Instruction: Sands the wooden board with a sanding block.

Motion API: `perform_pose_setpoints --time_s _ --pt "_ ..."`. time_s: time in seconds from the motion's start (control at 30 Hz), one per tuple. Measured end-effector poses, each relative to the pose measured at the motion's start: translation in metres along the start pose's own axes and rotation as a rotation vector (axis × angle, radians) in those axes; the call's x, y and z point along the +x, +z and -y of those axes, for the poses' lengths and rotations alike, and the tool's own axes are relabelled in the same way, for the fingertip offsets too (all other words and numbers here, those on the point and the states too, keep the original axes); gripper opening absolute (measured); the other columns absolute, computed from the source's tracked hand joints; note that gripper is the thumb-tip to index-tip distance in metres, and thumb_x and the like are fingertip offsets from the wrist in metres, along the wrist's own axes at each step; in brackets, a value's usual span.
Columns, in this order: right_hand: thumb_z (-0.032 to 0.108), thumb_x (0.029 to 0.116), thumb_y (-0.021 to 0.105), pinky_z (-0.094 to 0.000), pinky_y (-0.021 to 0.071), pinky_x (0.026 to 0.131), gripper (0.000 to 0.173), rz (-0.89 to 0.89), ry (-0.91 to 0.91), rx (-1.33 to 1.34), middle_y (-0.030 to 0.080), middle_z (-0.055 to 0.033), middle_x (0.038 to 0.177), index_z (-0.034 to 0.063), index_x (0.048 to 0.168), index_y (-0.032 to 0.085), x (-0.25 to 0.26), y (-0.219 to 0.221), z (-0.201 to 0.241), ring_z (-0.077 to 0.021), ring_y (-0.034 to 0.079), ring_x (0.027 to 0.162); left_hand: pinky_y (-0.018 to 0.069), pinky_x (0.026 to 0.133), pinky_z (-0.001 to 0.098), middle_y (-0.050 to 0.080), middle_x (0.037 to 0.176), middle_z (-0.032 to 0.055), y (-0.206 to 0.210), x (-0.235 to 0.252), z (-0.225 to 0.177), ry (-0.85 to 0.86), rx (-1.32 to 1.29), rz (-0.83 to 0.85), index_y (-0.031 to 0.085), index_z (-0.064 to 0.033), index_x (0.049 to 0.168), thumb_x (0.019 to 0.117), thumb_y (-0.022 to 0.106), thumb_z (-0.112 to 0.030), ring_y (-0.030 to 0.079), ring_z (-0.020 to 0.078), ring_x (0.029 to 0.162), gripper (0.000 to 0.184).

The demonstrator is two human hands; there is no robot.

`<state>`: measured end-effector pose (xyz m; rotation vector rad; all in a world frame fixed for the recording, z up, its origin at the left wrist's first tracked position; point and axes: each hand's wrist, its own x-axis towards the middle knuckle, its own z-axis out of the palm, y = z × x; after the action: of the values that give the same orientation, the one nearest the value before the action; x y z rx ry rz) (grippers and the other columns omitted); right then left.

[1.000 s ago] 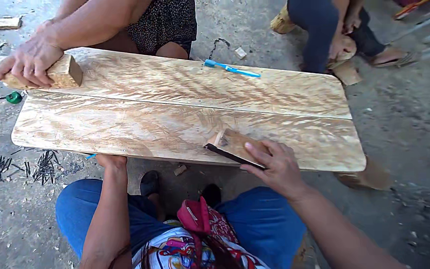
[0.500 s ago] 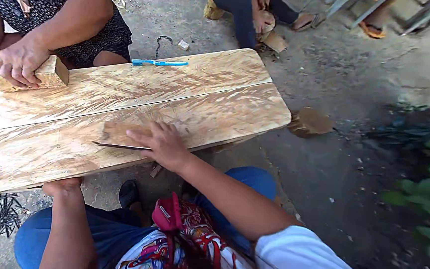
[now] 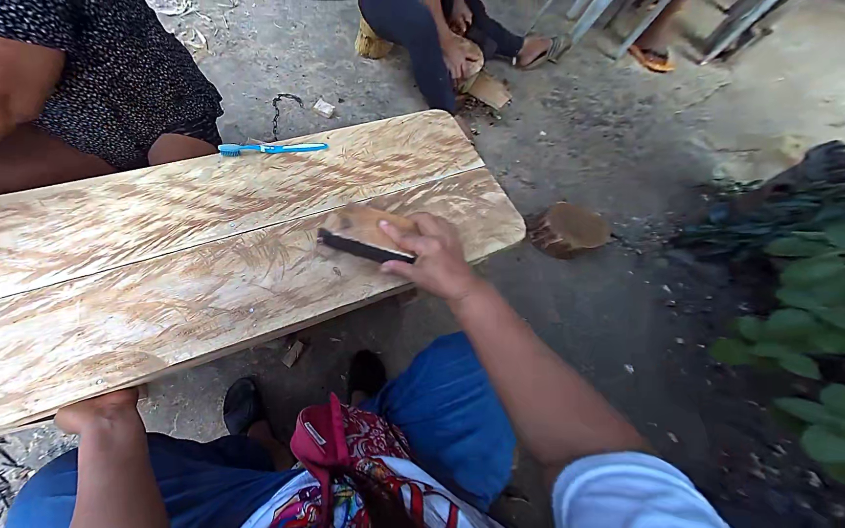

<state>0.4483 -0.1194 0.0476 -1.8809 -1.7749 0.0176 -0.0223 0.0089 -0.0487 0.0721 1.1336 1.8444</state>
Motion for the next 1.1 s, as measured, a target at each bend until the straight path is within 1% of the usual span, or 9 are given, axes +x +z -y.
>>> perform_pose_setpoints --time_s 0.13,0.23,0.37,0.57,0.67,0.73,0.83,1.0,1.1 --pt "0.036 0.0838 0.084 -0.0593 0.0481 0.090 0.057 0.184 -0.144 0.089 0.066 -0.0200 0.125 0.0374 0.138 0.066 0.046 0.068 0.137 -0.0398 0.062 0.112 0.0461 0.105 0.0628 0.045 0.151 0.0199 0.002 -0.007 -0.004 0.009 0.024 0.034 0.026 -0.0077 0.154 0.1084 0.002 -0.047 0.050 0.0336 0.136 0.065" --pt "0.032 0.0909 0.079 -0.0560 0.0442 0.095 0.060 0.349 -0.154 0.108 0.061 -0.0202 0.134 0.0385 0.147 0.057 0.061 0.071 0.167 -0.0383 0.057 0.121 0.0457 0.106 0.0615 0.044 0.152 0.0198 0.001 -0.011 -0.009 0.001 0.047 0.057 0.025 -0.0073 0.155 0.1093 0.002 -0.044 0.049 0.0333 0.137 0.063" --pt "0.028 0.0885 0.080 -0.0598 0.0481 0.091 0.058 0.201 -0.032 0.054 0.065 -0.0205 0.130 0.0357 0.143 0.062 0.035 0.033 0.097 -0.0408 0.062 0.116 0.0473 0.104 0.0613 0.046 0.150 0.0200 -0.003 -0.006 -0.007 0.009 0.044 0.078 0.026 -0.0072 0.154 0.1095 0.003 -0.044 0.051 0.0334 0.135 0.062" --pt "0.036 0.0909 0.078 -0.0749 0.0389 0.099 0.068 0.096 0.463 -0.187 0.056 -0.0316 0.139 0.0283 0.153 0.052 0.003 -0.054 -0.076 -0.0554 0.053 0.125 0.0458 0.105 0.0633 0.043 0.153 0.0205 0.000 -0.010 -0.006 0.037 0.043 0.015 0.025 -0.0072 0.155 0.1087 0.003 -0.047 0.049 0.0348 0.137 0.066" --pt "0.037 0.0921 0.077 -0.0756 0.0348 0.103 0.074 0.062 0.681 -0.220 0.050 -0.0345 0.145 0.0253 0.157 0.045 0.009 -0.065 -0.094 -0.0572 0.047 0.132 0.0460 0.104 0.0644 0.042 0.153 0.0217 0.003 -0.010 -0.004 0.045 0.016 -0.027 0.025 -0.0062 0.155 0.1089 0.003 -0.046 0.049 0.0361 0.137 0.064" --pt "0.034 0.0925 0.077 -0.0749 0.0353 0.103 0.073 0.072 0.670 -0.196 0.049 -0.0354 0.144 0.0232 0.157 0.046 0.017 -0.054 -0.070 -0.0573 0.047 0.130 0.0461 0.104 0.0652 0.042 0.153 0.0225 0.003 -0.010 -0.003 0.044 0.012 -0.043 0.025 -0.0061 0.155 0.1090 0.003 -0.045 0.049 0.0369 0.137 0.064" --pt "0.028 0.0871 0.082 -0.0708 0.0407 0.098 0.065 0.050 0.401 -0.103 0.059 -0.0323 0.132 0.0205 0.147 0.059 0.034 -0.008 -0.002 -0.0533 0.055 0.119 0.0465 0.103 0.0648 0.043 0.151 0.0224 0.003 -0.006 -0.002 0.049 0.012 -0.044 0.026 -0.0061 0.154 0.1088 0.003 -0.045 0.050 0.0362 0.136 0.064" --pt "0.032 0.0875 0.080 -0.0616 0.0452 0.094 0.058 0.189 -0.006 0.037 0.064 -0.0210 0.124 0.0369 0.143 0.063 0.075 0.072 0.129 -0.0415 0.060 0.111 0.0464 0.104 0.0650 0.044 0.152 0.0211 0.000 -0.004 -0.002 0.045 0.025 -0.015 0.026 -0.0070 0.154 0.1088 0.004 -0.045 0.049 0.0356 0.137 0.064" --pt "0.031 0.0916 0.076 -0.0577 0.0441 0.094 0.058 0.268 -0.030 0.044 0.063 -0.0185 0.129 0.0409 0.146 0.058 0.080 0.068 0.137 -0.0388 0.059 0.114 0.0458 0.105 0.0637 0.044 0.152 0.0209 0.003 -0.009 -0.006 0.041 0.046 -0.013 0.026 -0.0069 0.155 0.1089 0.003 -0.045 0.049 0.0349 0.137 0.064"
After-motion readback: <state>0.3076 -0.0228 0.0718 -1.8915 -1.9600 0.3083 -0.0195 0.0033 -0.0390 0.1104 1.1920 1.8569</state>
